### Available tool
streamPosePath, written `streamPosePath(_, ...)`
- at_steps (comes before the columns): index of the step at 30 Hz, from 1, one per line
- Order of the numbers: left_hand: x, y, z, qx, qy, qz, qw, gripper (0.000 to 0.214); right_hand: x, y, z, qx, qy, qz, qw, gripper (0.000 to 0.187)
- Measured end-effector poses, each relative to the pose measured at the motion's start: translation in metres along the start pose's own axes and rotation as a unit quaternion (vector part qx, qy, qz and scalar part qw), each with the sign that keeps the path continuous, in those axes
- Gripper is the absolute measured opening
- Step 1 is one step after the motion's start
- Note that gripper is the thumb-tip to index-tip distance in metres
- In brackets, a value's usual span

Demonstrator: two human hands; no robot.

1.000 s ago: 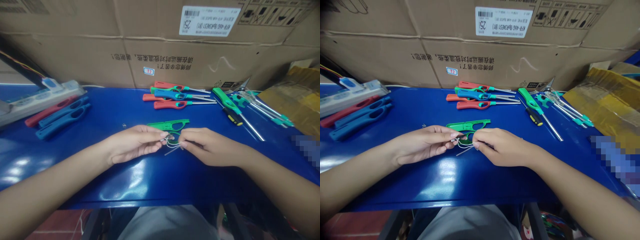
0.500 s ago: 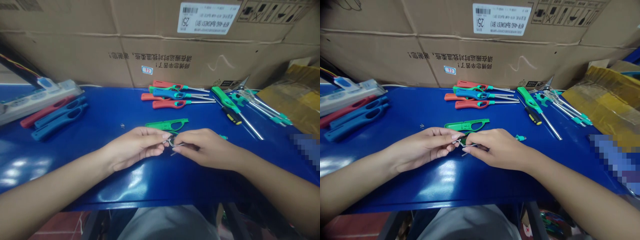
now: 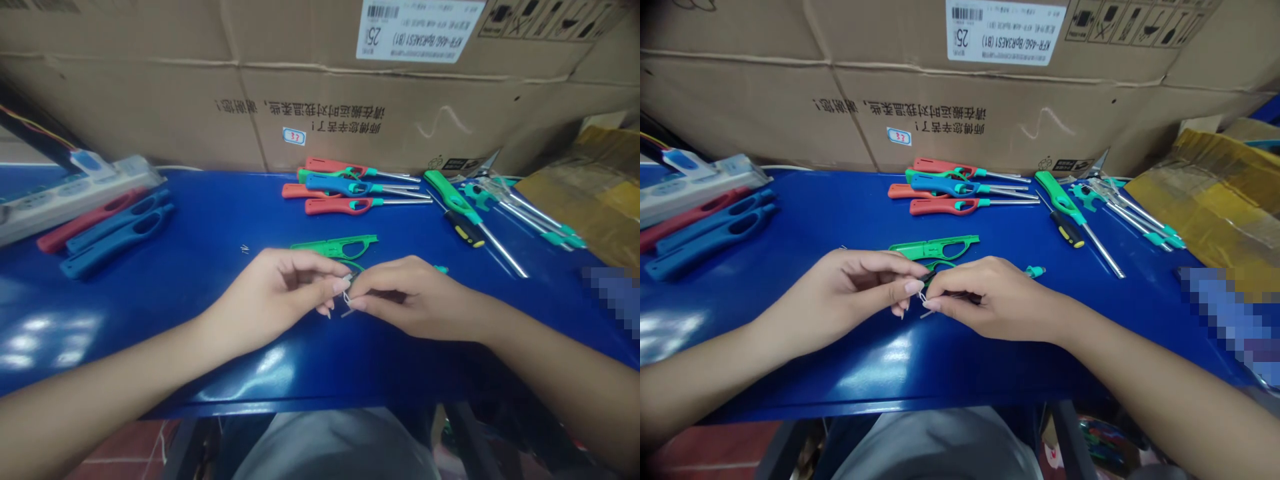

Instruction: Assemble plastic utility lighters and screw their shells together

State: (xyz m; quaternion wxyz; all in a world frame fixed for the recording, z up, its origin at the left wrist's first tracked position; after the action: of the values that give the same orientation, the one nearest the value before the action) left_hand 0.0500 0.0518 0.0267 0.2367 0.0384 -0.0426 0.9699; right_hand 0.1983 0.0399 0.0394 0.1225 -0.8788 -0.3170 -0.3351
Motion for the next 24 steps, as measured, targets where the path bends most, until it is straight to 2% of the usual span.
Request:
streamPosePath(2, 0.002, 0.001, 0.014, -0.092, -0.125, 0.002, 0.988, 0.012, 0.002, 0.000, -0.002, 0.008, -0.009, 0.007, 1.000, 0.017)
streamPosePath(4, 0.001, 0.005, 0.025, -0.171, -0.235, -0.001, 0.957, 0.016, 0.002, 0.000, -0.003, 0.015, -0.010, 0.017, 1.000, 0.017)
streamPosePath(6, -0.002, 0.008, 0.029, -0.210, -0.298, -0.015, 0.931, 0.019, 0.002, 0.001, -0.003, 0.019, -0.004, 0.021, 1.000, 0.017)
streamPosePath(9, -0.005, 0.011, 0.031, -0.237, -0.333, -0.027, 0.912, 0.022, 0.000, 0.001, -0.001, 0.012, -0.002, 0.025, 1.000, 0.018)
streamPosePath(11, -0.003, 0.010, 0.031, -0.233, -0.325, -0.020, 0.916, 0.021, 0.000, 0.001, -0.001, 0.004, -0.010, 0.023, 1.000, 0.019)
streamPosePath(12, -0.002, 0.008, 0.030, -0.218, -0.305, -0.014, 0.927, 0.020, 0.000, 0.001, -0.001, -0.002, -0.015, 0.024, 1.000, 0.019)
streamPosePath(16, 0.006, 0.000, 0.018, -0.098, -0.132, 0.017, 0.986, 0.020, 0.005, 0.002, -0.001, -0.032, -0.026, 0.037, 0.998, 0.019)
streamPosePath(19, 0.007, -0.003, 0.010, -0.030, -0.022, 0.037, 0.999, 0.028, 0.007, 0.003, -0.001, -0.036, -0.023, 0.046, 0.998, 0.021)
streamPosePath(21, 0.006, -0.004, 0.009, -0.023, -0.008, 0.033, 0.999, 0.031, 0.007, 0.003, -0.001, -0.030, -0.020, 0.051, 0.998, 0.021)
streamPosePath(24, 0.004, -0.004, 0.013, -0.077, -0.064, 0.003, 0.995, 0.026, 0.006, 0.004, 0.000, -0.026, -0.022, 0.054, 0.998, 0.020)
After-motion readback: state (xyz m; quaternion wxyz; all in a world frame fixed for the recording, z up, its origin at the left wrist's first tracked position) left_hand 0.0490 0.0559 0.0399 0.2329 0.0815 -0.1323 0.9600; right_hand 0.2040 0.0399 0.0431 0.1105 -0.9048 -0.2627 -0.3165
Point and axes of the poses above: each hand's wrist, its own y-axis away from the middle knuckle, its own x-axis out of the back of the hand, z = x × y, the point moved 7 cm from there along -y, towards the middle knuckle, and after that the axes turned 13 degrees about -x, right-handed, at the moved point
